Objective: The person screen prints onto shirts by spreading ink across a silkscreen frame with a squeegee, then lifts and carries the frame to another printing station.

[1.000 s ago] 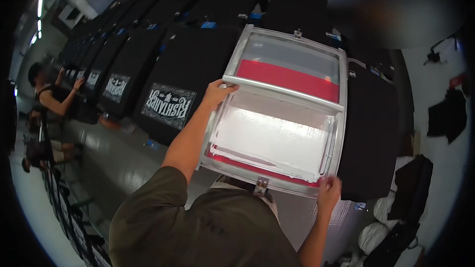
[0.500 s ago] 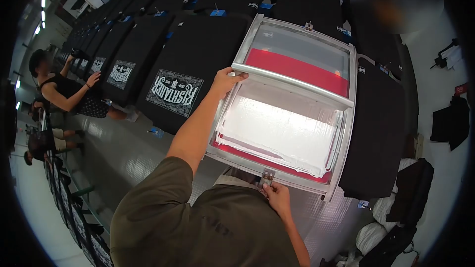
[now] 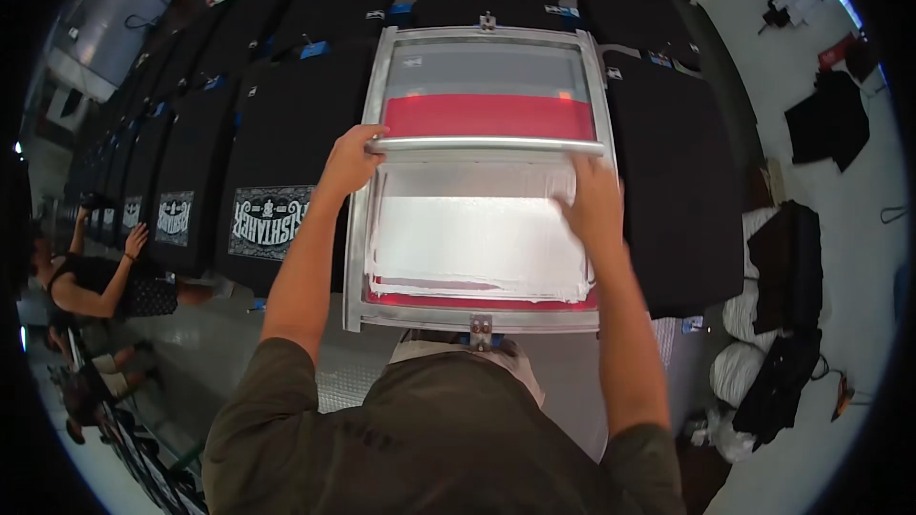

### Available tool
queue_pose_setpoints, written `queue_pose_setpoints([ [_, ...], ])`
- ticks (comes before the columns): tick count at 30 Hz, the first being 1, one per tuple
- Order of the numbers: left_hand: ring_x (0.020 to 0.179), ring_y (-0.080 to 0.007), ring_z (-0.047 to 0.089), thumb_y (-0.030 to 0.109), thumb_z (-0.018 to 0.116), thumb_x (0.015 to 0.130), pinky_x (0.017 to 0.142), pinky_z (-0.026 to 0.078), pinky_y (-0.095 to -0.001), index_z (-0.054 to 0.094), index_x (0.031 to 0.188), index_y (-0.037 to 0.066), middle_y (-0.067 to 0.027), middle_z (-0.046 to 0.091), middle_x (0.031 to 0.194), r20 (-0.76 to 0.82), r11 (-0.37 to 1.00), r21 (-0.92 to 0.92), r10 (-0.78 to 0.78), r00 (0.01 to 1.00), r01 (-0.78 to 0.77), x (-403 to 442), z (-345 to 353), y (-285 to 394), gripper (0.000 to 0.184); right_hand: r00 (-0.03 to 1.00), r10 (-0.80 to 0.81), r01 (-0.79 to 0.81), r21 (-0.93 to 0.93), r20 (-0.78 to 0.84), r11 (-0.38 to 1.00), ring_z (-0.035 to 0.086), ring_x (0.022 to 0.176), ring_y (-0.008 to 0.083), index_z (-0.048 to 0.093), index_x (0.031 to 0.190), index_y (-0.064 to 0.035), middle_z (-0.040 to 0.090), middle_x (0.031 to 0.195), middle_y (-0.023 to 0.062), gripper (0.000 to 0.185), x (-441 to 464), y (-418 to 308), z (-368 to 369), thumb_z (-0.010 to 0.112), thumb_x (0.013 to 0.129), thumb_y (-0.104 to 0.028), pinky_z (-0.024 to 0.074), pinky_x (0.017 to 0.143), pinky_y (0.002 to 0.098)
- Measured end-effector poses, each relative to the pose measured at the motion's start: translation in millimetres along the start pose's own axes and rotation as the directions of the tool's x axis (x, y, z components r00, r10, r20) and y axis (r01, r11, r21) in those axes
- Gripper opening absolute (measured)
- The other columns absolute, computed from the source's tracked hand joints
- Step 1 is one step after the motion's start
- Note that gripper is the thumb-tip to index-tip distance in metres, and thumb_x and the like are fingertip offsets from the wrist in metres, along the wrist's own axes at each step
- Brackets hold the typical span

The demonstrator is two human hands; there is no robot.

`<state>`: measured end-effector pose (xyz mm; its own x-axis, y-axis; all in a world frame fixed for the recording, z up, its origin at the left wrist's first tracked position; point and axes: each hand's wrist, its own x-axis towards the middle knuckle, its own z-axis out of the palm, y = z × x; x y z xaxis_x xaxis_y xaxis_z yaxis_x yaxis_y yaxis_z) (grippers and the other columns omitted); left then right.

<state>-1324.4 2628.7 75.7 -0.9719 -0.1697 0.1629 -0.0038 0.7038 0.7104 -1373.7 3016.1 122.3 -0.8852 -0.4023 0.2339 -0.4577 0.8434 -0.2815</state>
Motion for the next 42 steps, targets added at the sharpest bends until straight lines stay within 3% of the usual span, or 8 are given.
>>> queue_pose_setpoints([
  [3,0.097,-0.0336,0.064,0.003,0.071,0.076,0.083,0.052,-0.04,0.063,0.115,0.005,-0.0136,0.065,0.11,0.04,0.947,0.314,0.062,0.997,-0.072,-12,1,14,0.041,0.952,-0.288,0.241,-0.327,-0.106,0.914,0.059,0.103,0.029,0.058,0.115,-0.0089,0.061,0.111,0.0131,0.05,41,54,34,0.077,0.069,-0.009,0.0447,0.087,0.044],
  [7,0.089,-0.0284,0.064,0.001,0.059,0.077,0.088,0.046,-0.0463,0.062,0.102,0.006,-0.009,0.064,0.096,0.093,0.736,0.588,0.35,0.932,-0.335,-77,24,-7,0.026,0.963,-0.264,0.268,-0.318,0.056,0.909,0.059,0.092,0.0268,0.055,0.085,-0.0083,0.061,0.095,0.0084,0.007,-9,67,70,0.057,0.078,-0.006,0.0459,0.078,0.0415],
  [15,0.089,-0.0273,0.064,-0.006,0.062,0.068,0.093,0.046,-0.0477,0.064,0.096,0.005,-0.0098,0.066,0.091,0.128,0.853,0.414,0.29,0.948,-0.317,-201,-13,61,0.029,0.967,-0.226,0.229,-0.006,0.121,0.973,0.057,0.086,0.0266,0.059,0.09,-0.0092,0.058,0.086,0.0063,0.034,-140,33,-17,0.064,0.058,0.003,0.0439,0.075,0.0381],
  [21,0.087,-0.0324,0.063,-0.005,0.061,0.071,0.088,0.048,-0.0408,0.066,0.096,0.006,-0.0106,0.067,0.086,0.35,0.933,0.355,-0.079,0.933,-0.054,-188,-18,78,0.027,0.961,-0.209,0.198,0.074,0.183,0.977,0.06,0.095,0.0294,0.061,0.098,-0.0088,0.061,0.098,0.009,0.04,-129,25,-24,0.068,0.061,0.003,0.0482,0.08,0.0406],
  [24,0.083,-0.0312,0.063,-0.002,0.062,0.069,0.087,0.046,-0.0443,0.065,0.09,0.006,-0.0104,0.066,0.085,0.296,0.896,0.428,-0.012,0.955,-0.121,-204,-10,76,0.023,0.933,-0.13,0.137,0.002,0.334,0.991,0.065,0.076,0.0297,0.064,0.085,-0.0098,0.066,0.083,0.0081,0.026,-145,44,-6,0.069,0.062,0.003,0.0542,0.067,0.0414],
  [31,0.068,-0.0309,0.055,-0.003,0.064,0.057,0.068,0.043,-0.0445,0.06,0.078,0.009,-0.0102,0.054,0.069,-0.001,0.82,0.514,0.292,0.956,-0.25,-148,35,15,0.024,0.989,-0.146,0.149,-0.161,0.027,0.976,0.066,0.066,0.0258,0.066,0.085,-0.0144,0.064,0.072,0.008,0.02,-99,66,46,0.068,0.068,-0.005,0.0535,0.053,0.0397],
  [36,0.065,-0.0323,0.065,0.012,0.071,0.068,0.066,0.049,-0.0427,0.068,0.081,0.007,-0.0143,0.066,0.072,0.207,0.844,0.524,0.0,0.978,-0.111,1,9,28,0.015,0.945,0.041,0.012,-0.161,0.325,0.987,0.069,0.077,0.0314,0.071,0.092,-0.0104,0.071,0.086,0.0116,0.026,47,61,26,0.08,0.071,-0.022,0.0554,0.071,0.0409],
  [42,0.061,-0.0321,0.061,0.005,0.069,0.062,0.066,0.046,-0.0438,0.063,0.065,0.009,-0.0107,0.063,0.064,0.274,0.869,0.419,0.157,0.949,-0.264,-121,-27,74,0.008,0.951,-0.043,0.06,-0.046,0.306,0.997,0.068,0.074,0.0298,0.073,0.085,-0.0127,0.069,0.078,0.0102,0.022,-84,43,-21,0.073,0.064,-0.005,0.0549,0.069,0.041],
])
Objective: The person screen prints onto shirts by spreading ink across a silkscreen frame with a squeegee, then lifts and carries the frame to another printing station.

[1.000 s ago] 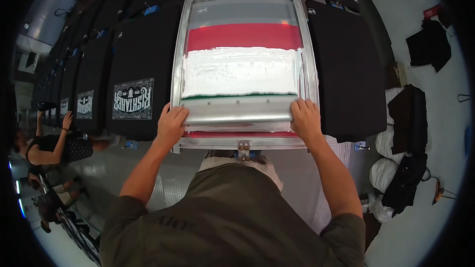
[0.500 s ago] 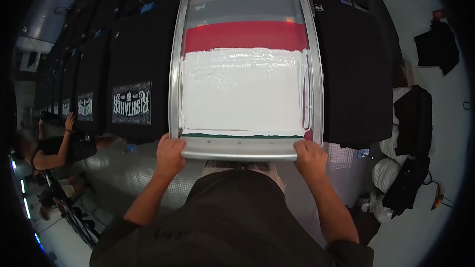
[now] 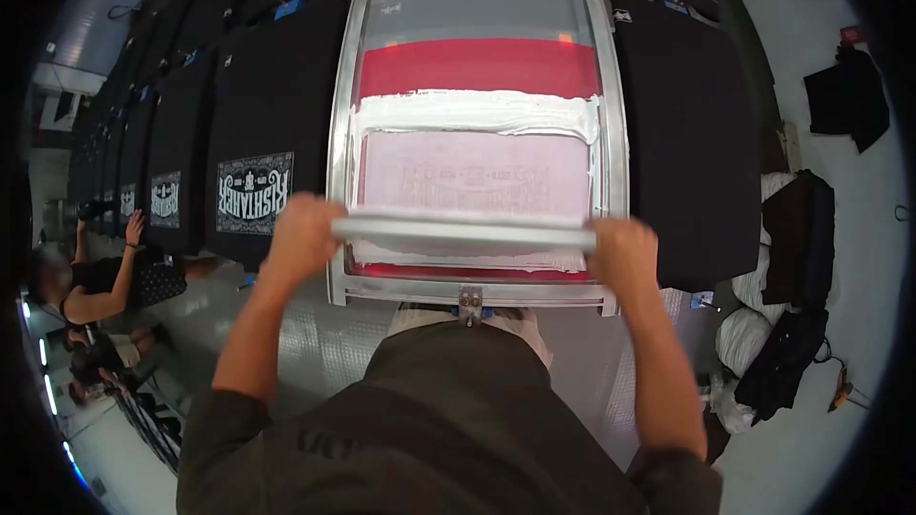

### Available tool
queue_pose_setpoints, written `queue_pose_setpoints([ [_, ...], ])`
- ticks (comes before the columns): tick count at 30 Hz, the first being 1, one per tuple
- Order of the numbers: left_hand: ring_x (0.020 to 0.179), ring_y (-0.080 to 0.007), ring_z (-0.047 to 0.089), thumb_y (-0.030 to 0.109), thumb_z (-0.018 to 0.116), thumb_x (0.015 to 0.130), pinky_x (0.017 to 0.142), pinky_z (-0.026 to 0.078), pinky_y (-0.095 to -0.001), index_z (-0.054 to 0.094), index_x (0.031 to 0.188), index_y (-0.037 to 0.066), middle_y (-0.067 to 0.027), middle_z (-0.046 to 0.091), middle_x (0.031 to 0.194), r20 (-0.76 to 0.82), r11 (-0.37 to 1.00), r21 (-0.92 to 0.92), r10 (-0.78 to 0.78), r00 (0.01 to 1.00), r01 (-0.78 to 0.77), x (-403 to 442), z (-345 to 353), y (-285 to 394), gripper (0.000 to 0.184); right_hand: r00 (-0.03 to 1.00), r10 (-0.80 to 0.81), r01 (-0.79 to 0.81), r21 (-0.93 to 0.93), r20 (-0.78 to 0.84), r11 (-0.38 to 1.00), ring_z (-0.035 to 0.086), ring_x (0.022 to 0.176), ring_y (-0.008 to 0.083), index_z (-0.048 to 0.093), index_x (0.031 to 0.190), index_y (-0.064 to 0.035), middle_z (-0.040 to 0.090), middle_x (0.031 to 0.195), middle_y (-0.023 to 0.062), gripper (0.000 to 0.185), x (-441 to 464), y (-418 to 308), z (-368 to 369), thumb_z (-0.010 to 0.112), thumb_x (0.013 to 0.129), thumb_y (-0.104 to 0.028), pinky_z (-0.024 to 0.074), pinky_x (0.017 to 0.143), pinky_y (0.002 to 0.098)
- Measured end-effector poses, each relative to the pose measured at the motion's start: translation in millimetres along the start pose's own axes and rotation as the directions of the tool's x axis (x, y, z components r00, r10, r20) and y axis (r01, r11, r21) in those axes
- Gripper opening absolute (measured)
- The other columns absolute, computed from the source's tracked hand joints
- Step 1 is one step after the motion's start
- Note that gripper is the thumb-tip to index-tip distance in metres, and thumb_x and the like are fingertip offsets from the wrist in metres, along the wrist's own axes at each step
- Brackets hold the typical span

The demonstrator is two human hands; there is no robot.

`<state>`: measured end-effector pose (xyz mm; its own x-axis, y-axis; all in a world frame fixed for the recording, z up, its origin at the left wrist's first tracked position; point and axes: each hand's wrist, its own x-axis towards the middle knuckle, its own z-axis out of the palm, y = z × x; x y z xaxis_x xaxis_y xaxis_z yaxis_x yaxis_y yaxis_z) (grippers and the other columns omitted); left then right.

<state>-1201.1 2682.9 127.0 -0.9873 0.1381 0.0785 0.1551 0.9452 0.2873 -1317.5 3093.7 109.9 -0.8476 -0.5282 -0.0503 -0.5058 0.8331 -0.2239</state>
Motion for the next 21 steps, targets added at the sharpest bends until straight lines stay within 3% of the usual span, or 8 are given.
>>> queue_pose_setpoints([
  [2,0.07,-0.0316,0.062,0.001,0.067,0.058,0.07,0.044,-0.0434,0.062,0.071,0.009,-0.0112,0.064,0.071,0.129,0.993,-0.071,-0.084,0.988,0.094,-49,22,19,0.016,0.999,-0.025,0.028,0.107,-0.024,0.994,0.067,0.075,0.0294,0.07,0.084,-0.0095,0.068,0.082,0.0086,0.025,-49,-2,29,0.07,0.061,0.001,0.0548,0.067,0.0403],
  [6,0.076,-0.0288,0.058,0.001,0.067,0.055,0.076,0.044,-0.0443,0.058,0.079,0.009,-0.0083,0.058,0.079,-0.201,0.995,0.025,-0.089,0.976,0.096,-89,69,38,0.027,0.95,-0.064,0.09,0.07,-0.307,0.994,0.064,0.068,0.0272,0.064,0.082,-0.0122,0.065,0.078,0.0077,0.023,-68,-10,52,0.071,0.062,-0.002,0.0525,0.058,0.0387],
  [9,0.073,-0.029,0.056,0.001,0.066,0.056,0.072,0.043,-0.0442,0.06,0.081,0.009,-0.0088,0.056,0.075,-0.274,0.989,0.139,-0.011,0.962,0.051,-26,88,-12,0.027,0.962,-0.056,0.034,-0.085,-0.268,0.996,0.064,0.068,0.0286,0.064,0.087,-0.0135,0.062,0.075,0.0084,0.028,-9,23,69,0.074,0.062,-0.006,0.0529,0.058,0.0409],
  [12,0.068,-0.0335,0.064,0.008,0.069,0.063,0.065,0.049,-0.0444,0.068,0.079,0.008,-0.014,0.065,0.071,-0.224,0.996,0.085,0.003,0.975,0.016,74,76,-55,0.016,0.973,-0.016,-0.007,-0.1,-0.229,0.995,0.067,0.072,0.0328,0.069,0.088,-0.0116,0.069,0.078,0.0129,0.025,88,46,53,0.076,0.064,-0.01,0.0541,0.064,0.0443],
  [14,0.068,-0.0332,0.066,0.008,0.07,0.064,0.065,0.051,-0.0431,0.069,0.078,0.007,-0.0152,0.066,0.071,0.004,0.984,0.027,-0.174,0.985,0.174,108,40,-49,0.014,0.997,0.057,-0.058,-0.022,-0.058,0.998,0.068,0.073,0.0322,0.07,0.089,-0.0102,0.07,0.081,0.0144,0.024,118,34,12,0.079,0.068,-0.016,0.0547,0.066,0.0429],
  [16,0.066,-0.0331,0.065,0.008,0.071,0.064,0.064,0.051,-0.0435,0.069,0.076,0.007,-0.0151,0.065,0.069,0.007,0.992,0.049,-0.116,0.993,0.116,86,14,-33,0.013,0.998,0.026,-0.028,-0.055,-0.05,0.998,0.068,0.072,0.0323,0.071,0.09,-0.0096,0.07,0.08,0.014,0.025,96,33,4,0.08,0.067,-0.017,0.0549,0.066,0.042],
  [19,0.062,-0.0337,0.062,0.005,0.07,0.061,0.062,0.049,-0.0443,0.066,0.071,0.007,-0.0138,0.062,0.065,-0.002,1.0,0.013,-0.003,1.0,0.003,10,4,-5,0.01,0.996,-0.004,0.003,-0.003,-0.093,1.0,0.067,0.079,0.0305,0.072,0.084,-0.0094,0.07,0.084,0.0098,0.027,5,11,8,0.074,0.059,-0.002,0.0545,0.071,0.0401],
  [21,0.061,-0.0345,0.06,-0.001,0.066,0.057,0.067,0.047,-0.0442,0.064,0.069,0.008,-0.0113,0.06,0.063,0.023,0.995,-0.076,-0.068,0.997,0.069,-39,15,19,0.015,0.994,-0.013,0.029,0.15,-0.105,0.988,0.067,0.078,0.0296,0.071,0.083,-0.0076,0.07,0.083,0.01,0.026,-44,-3,23,0.071,0.058,0.001,0.0543,0.071,0.0405],
])
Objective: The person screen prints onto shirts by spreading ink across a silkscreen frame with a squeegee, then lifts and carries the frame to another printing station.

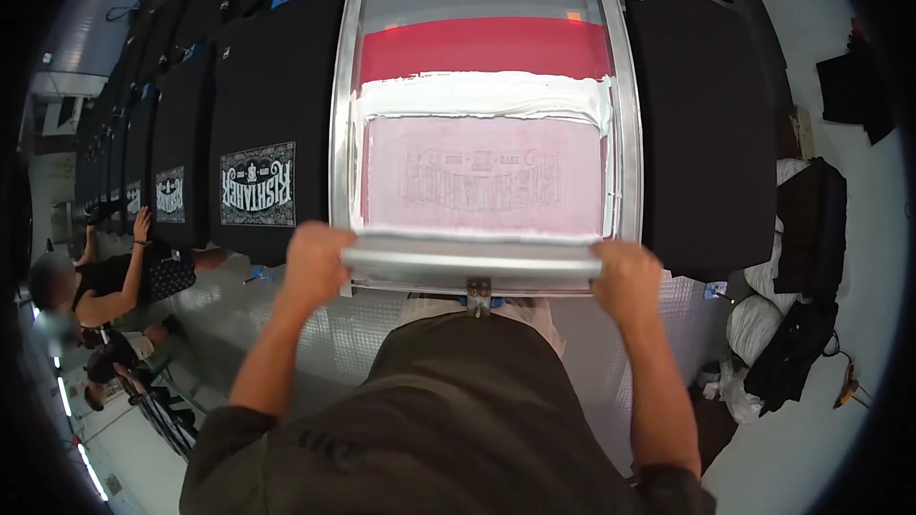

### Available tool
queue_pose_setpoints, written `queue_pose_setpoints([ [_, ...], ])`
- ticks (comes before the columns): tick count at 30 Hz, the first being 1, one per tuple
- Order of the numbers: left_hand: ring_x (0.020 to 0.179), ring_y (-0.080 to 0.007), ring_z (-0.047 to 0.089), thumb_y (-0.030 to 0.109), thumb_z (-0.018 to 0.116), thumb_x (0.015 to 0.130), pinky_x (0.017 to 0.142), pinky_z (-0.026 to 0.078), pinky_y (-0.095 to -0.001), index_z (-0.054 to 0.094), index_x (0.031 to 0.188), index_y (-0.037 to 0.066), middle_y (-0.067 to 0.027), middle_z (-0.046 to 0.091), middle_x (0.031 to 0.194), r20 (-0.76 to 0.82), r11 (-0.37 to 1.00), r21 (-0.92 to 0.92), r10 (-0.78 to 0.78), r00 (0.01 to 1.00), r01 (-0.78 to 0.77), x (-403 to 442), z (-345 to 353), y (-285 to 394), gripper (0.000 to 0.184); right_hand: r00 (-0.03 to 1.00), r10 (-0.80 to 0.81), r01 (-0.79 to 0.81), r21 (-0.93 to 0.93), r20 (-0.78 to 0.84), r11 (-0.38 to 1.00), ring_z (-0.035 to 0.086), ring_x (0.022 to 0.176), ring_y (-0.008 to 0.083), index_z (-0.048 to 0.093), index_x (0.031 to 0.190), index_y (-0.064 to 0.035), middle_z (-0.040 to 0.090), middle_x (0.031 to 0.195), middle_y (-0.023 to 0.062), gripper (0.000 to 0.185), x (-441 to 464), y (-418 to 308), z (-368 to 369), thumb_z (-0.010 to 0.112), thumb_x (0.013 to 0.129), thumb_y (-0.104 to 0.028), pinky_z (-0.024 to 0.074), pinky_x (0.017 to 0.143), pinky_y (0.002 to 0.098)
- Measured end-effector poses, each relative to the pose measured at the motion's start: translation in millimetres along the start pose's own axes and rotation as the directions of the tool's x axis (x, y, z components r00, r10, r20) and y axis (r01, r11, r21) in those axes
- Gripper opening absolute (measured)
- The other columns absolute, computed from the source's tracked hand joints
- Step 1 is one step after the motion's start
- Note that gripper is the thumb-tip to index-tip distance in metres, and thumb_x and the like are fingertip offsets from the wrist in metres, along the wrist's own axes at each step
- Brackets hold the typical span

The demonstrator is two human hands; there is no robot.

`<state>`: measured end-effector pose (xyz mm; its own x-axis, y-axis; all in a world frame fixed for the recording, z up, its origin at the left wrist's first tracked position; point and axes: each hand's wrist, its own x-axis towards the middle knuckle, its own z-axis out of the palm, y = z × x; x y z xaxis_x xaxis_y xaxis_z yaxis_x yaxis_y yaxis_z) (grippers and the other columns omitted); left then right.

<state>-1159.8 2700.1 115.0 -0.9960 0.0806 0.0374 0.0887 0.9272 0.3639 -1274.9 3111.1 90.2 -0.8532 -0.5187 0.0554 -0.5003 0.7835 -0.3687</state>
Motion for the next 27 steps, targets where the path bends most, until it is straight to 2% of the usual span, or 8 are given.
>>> queue_pose_setpoints([
  [5,0.078,-0.0286,0.059,0.0,0.068,0.056,0.077,0.044,-0.0453,0.061,0.081,0.008,-0.0076,0.061,0.078,-0.143,0.995,0.07,-0.055,0.988,0.066,-43,49,6,0.028,0.986,-0.004,-0.008,-0.071,-0.166,0.997,0.065,0.07,0.0264,0.063,0.075,-0.0115,0.064,0.073,0.0054,0.016,-28,-13,22,0.067,0.064,-0.001,0.0528,0.059,0.0382],
  [11,0.069,-0.0322,0.059,0.002,0.067,0.056,0.073,0.043,-0.043,0.063,0.079,0.009,-0.0096,0.059,0.069,-0.256,0.979,0.201,0.08,0.964,-0.028,90,56,-64,0.024,0.993,0.002,-0.028,-0.216,-0.118,0.976,0.065,0.076,0.0311,0.067,0.086,-0.0105,0.067,0.081,0.0092,0.031,107,47,40,0.075,0.057,-0.004,0.053,0.068,0.0414],
  [18,0.089,-0.0323,0.069,0.026,0.083,0.067,0.087,0.038,-0.0688,0.072,0.094,0.013,-0.0119,0.072,0.089,0.206,0.847,0.488,-0.348,0.915,0.212,216,-6,-35,0.032,0.97,0.182,-0.142,-0.23,0.163,0.963,0.067,0.088,0.0342,0.067,0.096,-0.0084,0.07,0.089,0.0126,0.038,219,31,-15,0.082,0.061,-0.014,0.0546,0.078,0.0427],
  [20,0.087,-0.0357,0.069,0.015,0.065,0.078,0.091,0.039,-0.0672,0.07,0.093,0.009,-0.0164,0.071,0.09,0.105,0.946,0.317,-0.109,0.989,0.071,223,21,-7,0.017,0.987,0.145,-0.155,-0.178,-0.069,0.972,0.063,0.102,0.0318,0.066,0.105,-0.0091,0.065,0.109,0.011,0.053,204,27,-3,0.087,0.056,-0.011,0.0526,0.085,0.041],
  [22,0.089,-0.0351,0.068,0.018,0.069,0.075,0.085,0.049,-0.0545,0.068,0.093,0.01,-0.0179,0.07,0.087,0.075,0.983,0.103,0.146,0.986,-0.154,233,42,34,0.02,0.944,0.039,-0.075,-0.097,-0.327,0.992,0.053,0.115,0.0317,0.064,0.112,-0.0085,0.058,0.122,0.009,0.063,175,19,2,0.09,0.055,-0.016,0.0473,0.093,0.0416],
  [24,0.092,-0.0336,0.067,0.024,0.077,0.071,0.078,0.053,-0.047,0.07,0.093,0.012,-0.015,0.071,0.089,0.185,0.994,0.091,0.035,0.982,-0.053,245,32,44,0.026,0.843,0.001,-0.043,-0.065,-0.538,0.997,0.061,0.098,0.0265,0.067,0.102,-0.0049,0.065,0.105,0.01,0.045,133,-3,-6,0.087,0.063,-0.016,0.0507,0.081,0.0383],
  [26,0.092,-0.0341,0.066,0.027,0.082,0.068,0.078,0.052,-0.0467,0.072,0.095,0.013,-0.0115,0.072,0.093,0.267,0.999,0.043,0.017,0.963,-0.03,263,13,31,0.032,0.879,0.474,-0.441,0.459,0.048,0.772,0.063,0.077,0.0181,0.07,0.087,-0.0037,0.068,0.084,0.0068,0.022,76,-29,-14,0.081,0.074,-0.017,0.0505,0.069,0.0319],
  [27,0.092,-0.0341,0.066,0.027,0.082,0.068,0.078,0.052,-0.0467,0.072,0.095,0.013,-0.0115,0.072,0.093,0.256,0.998,0.047,0.026,0.966,-0.04,266,6,26,0.032,0.785,0.459,-0.619,0.51,0.416,0.597,0.059,0.065,0.0111,0.071,0.077,-0.0033,0.067,0.071,0.0027,0.02,47,-36,-13,0.075,0.084,-0.022,0.0482,0.062,0.0273],
])
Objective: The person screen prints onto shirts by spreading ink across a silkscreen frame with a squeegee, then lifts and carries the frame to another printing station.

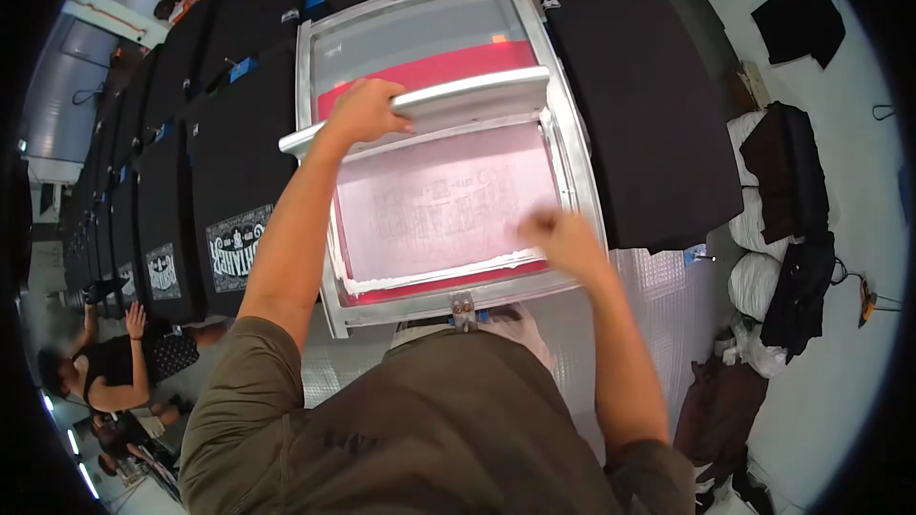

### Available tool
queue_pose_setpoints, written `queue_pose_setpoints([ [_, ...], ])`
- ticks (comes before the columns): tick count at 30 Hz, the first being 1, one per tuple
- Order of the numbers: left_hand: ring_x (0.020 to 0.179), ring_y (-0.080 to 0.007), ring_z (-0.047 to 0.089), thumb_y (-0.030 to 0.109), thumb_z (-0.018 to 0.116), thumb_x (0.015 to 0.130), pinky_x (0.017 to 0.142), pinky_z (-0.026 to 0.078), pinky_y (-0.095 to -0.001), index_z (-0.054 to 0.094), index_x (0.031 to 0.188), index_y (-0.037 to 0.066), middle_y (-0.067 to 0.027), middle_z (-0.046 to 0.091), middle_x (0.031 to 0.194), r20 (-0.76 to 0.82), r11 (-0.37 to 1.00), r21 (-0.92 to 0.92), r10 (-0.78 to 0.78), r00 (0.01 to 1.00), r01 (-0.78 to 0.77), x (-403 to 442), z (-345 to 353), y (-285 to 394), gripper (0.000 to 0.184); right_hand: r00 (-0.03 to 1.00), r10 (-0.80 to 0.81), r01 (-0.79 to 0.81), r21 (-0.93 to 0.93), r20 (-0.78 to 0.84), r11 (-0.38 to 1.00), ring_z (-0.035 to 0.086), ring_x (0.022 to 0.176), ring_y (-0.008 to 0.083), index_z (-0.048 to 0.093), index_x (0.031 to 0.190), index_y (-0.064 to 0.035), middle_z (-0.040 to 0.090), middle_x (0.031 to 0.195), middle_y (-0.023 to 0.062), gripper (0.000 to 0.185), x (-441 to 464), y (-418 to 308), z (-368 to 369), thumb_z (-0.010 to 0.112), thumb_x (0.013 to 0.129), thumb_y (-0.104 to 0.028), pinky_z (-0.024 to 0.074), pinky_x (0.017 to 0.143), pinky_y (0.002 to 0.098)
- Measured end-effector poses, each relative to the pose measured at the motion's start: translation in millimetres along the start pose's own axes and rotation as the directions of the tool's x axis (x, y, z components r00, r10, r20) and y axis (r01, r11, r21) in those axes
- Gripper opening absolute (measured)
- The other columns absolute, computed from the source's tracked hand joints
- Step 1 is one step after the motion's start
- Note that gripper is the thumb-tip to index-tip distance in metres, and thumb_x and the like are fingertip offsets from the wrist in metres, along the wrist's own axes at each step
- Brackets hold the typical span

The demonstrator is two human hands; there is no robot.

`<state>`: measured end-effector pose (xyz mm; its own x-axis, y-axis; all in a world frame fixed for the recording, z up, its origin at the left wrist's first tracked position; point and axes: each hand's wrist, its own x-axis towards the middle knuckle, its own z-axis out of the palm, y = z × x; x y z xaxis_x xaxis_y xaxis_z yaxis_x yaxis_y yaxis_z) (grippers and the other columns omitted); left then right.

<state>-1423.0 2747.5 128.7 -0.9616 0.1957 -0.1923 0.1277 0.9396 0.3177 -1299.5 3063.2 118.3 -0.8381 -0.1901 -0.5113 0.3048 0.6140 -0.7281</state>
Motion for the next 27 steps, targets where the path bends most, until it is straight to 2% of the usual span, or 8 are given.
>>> queue_pose_setpoints([
  [1,0.092,-0.0341,0.066,0.028,0.083,0.068,0.078,0.052,-0.0463,0.072,0.096,0.013,-0.0116,0.072,0.092,-0.026,0.999,-0.042,0.008,1.0,-0.009,1,-6,-5,0.034,0.947,0.027,-0.092,0.187,0.321,0.978,0.06,0.067,0.0101,0.072,0.084,-0.0026,0.069,0.075,0.0012,0.028,-19,36,15,0.073,0.087,-0.031,0.0485,0.063,0.027],
  [2,0.091,-0.0342,0.066,0.028,0.084,0.067,0.078,0.052,-0.0459,0.072,0.098,0.013,-0.0117,0.072,0.092,-0.047,0.996,-0.082,0.019,0.999,-0.023,2,-12,-7,0.036,0.817,0.098,-0.207,0.131,0.568,0.969,0.063,0.076,0.0108,0.073,0.089,-0.0005,0.07,0.08,0.0045,0.038,-38,43,26,0.068,0.09,-0.038,0.0504,0.069,0.0271],
  [4,0.091,-0.0334,0.066,0.028,0.084,0.067,0.077,0.051,-0.0451,0.073,0.099,0.013,-0.0112,0.072,0.091,-0.061,0.992,-0.116,0.031,0.998,-0.038,4,-17,0,0.036,0.809,0.133,-0.107,-0.079,0.572,0.991,0.064,0.088,0.0114,0.071,0.101,0.0005,0.071,0.09,0.0073,0.046,-59,80,77,0.067,0.09,-0.044,0.0514,0.078,0.0279],
  [7,0.094,-0.0321,0.066,0.031,0.082,0.07,0.079,0.051,-0.0452,0.072,0.1,0.016,-0.011,0.072,0.095,-0.039,0.997,-0.073,-0.041,0.998,0.038,13,-2,10,0.035,0.881,0.033,-0.095,0.107,0.472,0.99,0.064,0.085,0.0139,0.065,0.112,0.0039,0.07,0.089,0.0085,0.047,-69,101,136,0.068,0.09,-0.038,0.0511,0.08,0.0307],
  [9,0.095,-0.0325,0.066,0.031,0.079,0.073,0.08,0.052,-0.0467,0.072,0.101,0.016,-0.0113,0.071,0.096,-0.105,0.998,0.047,-0.039,0.994,0.045,8,18,18,0.033,0.866,0.002,-0.303,0.523,0.499,0.796,0.064,0.083,0.0135,0.059,0.12,0.0058,0.07,0.093,0.0098,0.042,-63,105,152,0.066,0.092,-0.026,0.0512,0.078,0.0284],
  [13,0.095,-0.0324,0.066,0.023,0.074,0.075,0.078,0.052,-0.0471,0.07,0.102,0.017,-0.0086,0.071,0.096,-0.12,0.99,0.116,-0.064,0.991,0.078,-18,41,30,0.027,0.878,0.042,-0.279,0.439,0.477,0.854,0.063,0.068,0.0099,0.066,0.102,0.0027,0.069,0.081,0.0063,0.022,-58,103,151,0.067,0.093,-0.017,0.0512,0.062,0.0245],
  [21,0.082,-0.0322,0.065,0.007,0.058,0.076,0.071,0.053,-0.0442,0.066,0.095,0.015,-0.0095,0.066,0.088,-0.25,0.994,0.112,0.04,0.967,-0.012,-159,119,78,0.022,0.923,-0.006,-0.187,0.461,0.386,0.867,0.067,0.071,0.0129,0.068,0.104,0.0059,0.072,0.084,0.0107,0.022,-58,110,160,0.069,0.09,-0.011,0.0532,0.06,0.0257],
  [27,0.079,-0.0266,0.062,0.001,0.058,0.07,0.065,0.05,-0.0402,0.064,0.095,0.009,-0.0059,0.062,0.086,-0.464,0.989,0.084,0.15,0.873,-0.126,-240,148,120,0.027,0.962,0.002,-0.129,0.45,0.272,0.884,0.068,0.067,0.0138,0.069,0.1,0.0056,0.073,0.079,0.011,0.021,-68,95,151,0.068,0.089,-0.013,0.0547,0.061,0.0277],
])
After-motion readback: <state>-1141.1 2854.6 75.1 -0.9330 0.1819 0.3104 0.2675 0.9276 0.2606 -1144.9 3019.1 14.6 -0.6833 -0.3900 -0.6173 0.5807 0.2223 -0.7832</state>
